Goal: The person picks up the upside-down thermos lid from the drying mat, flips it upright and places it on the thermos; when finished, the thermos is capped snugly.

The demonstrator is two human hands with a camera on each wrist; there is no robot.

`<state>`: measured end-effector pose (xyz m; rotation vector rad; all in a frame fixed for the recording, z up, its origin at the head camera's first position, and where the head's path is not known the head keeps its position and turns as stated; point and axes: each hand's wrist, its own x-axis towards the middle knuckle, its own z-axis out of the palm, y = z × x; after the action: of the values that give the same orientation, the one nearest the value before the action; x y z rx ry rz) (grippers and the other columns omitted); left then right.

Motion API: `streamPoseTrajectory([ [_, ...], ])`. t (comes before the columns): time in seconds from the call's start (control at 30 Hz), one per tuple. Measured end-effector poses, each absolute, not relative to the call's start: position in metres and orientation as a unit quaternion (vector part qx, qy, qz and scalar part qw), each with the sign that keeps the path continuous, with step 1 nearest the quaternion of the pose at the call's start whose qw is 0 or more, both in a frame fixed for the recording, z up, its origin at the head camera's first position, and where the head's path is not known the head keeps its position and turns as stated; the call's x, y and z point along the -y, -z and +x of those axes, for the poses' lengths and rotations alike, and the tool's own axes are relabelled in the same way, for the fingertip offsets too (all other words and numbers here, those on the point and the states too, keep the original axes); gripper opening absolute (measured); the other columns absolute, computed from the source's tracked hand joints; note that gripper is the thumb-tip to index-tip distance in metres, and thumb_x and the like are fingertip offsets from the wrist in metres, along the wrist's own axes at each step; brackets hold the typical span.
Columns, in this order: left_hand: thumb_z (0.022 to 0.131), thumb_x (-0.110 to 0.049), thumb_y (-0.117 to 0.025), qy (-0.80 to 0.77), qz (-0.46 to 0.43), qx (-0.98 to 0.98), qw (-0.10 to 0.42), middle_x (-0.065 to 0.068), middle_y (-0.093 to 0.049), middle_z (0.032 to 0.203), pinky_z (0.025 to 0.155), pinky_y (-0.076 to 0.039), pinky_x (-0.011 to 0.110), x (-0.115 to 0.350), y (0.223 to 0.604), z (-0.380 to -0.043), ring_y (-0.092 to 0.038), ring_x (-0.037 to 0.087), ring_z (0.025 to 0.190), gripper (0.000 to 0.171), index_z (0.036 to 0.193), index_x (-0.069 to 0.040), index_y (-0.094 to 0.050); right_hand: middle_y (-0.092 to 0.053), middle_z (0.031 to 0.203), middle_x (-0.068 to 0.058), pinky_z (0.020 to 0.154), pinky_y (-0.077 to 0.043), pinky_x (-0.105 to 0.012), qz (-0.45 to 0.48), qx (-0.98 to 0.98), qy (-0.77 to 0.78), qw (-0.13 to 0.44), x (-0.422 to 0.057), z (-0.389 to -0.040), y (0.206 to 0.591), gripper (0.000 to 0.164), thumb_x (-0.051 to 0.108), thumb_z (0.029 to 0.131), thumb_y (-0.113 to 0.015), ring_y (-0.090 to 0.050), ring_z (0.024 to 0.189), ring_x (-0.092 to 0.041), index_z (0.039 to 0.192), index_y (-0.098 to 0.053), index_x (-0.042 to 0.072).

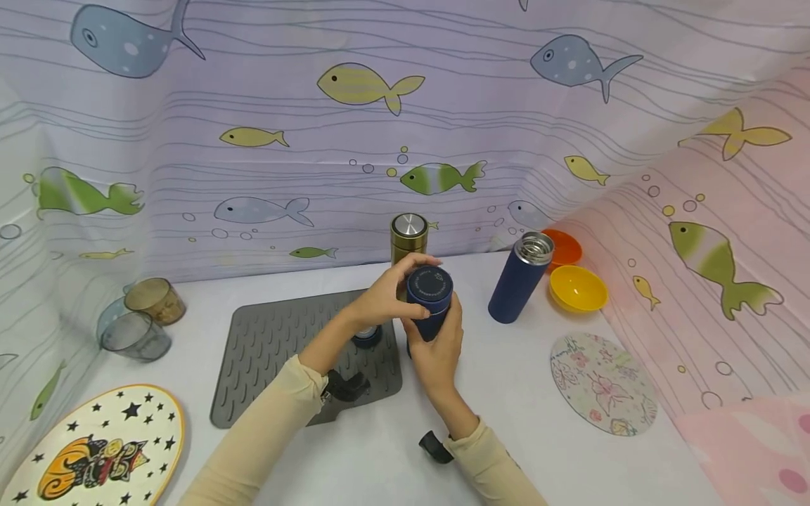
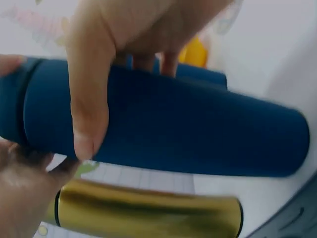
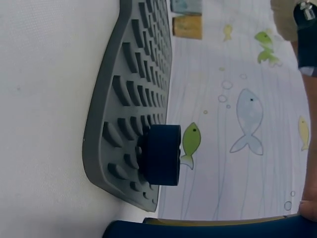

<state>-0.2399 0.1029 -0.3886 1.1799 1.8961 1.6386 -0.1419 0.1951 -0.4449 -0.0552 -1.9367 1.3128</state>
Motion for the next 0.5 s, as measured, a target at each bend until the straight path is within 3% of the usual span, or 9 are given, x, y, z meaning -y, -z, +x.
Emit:
streamPoseTrajectory([
  [0.17,0.08,-0.018,-0.081,-0.55,0.409,-0.716,0.134,0.011,-0.039,0.146,0.112,-0.038,0.041,-0.1049,0.3884,-0.2369,-0.042,0.022,0.133,0.088,0.152,-0.012,-0.031,-0.051,0.133,-0.029,0.103,-0.041,-0.042,-0.025,0.762,-0.523,0.381,-0.1926,-0.1392,0.434,0.071,-0.008,0.081,-0.075,-0.05,0.124,-0.037,0.14,-0.036,-0.011],
  [0.23,0.081,-0.017,-0.079,-0.559,0.403,-0.714,0.123,0.012,-0.042,0.144,0.111,-0.039,0.042,-0.1056,0.3902,-0.2365,-0.044,0.025,0.13,0.082,0.149,-0.01,-0.035,-0.05,0.134,-0.029,0.103,-0.04,-0.048,-0.026,0.761,-0.526,0.378,-0.1925,-0.139,0.4329,0.072,-0.008,0.081,-0.076,-0.05,0.125,-0.038,0.141,-0.036,-0.011],
  [0.33,0.081,-0.007,-0.07,-0.602,0.403,-0.672,0.154,0.016,-0.036,0.152,0.114,-0.035,0.047,-0.1056,0.3926,-0.2354,-0.04,0.031,0.136,0.078,0.149,-0.005,-0.032,-0.05,0.133,-0.029,0.103,-0.039,-0.053,-0.027,0.761,-0.53,0.374,-0.1923,-0.1383,0.4335,0.072,-0.007,0.081,-0.076,-0.05,0.124,-0.038,0.141,-0.035,-0.011],
  [0.5,0.081,-0.016,-0.078,-0.584,0.389,-0.697,0.148,0.012,-0.04,0.15,0.108,-0.043,0.037,-0.107,0.3929,-0.2324,-0.049,0.026,0.131,0.082,0.149,-0.008,-0.033,-0.05,0.134,-0.027,0.105,-0.038,-0.047,-0.029,0.759,-0.533,0.373,-0.1928,-0.1385,0.4359,0.07,-0.01,0.081,-0.074,-0.048,0.127,-0.036,0.14,-0.036,-0.01],
])
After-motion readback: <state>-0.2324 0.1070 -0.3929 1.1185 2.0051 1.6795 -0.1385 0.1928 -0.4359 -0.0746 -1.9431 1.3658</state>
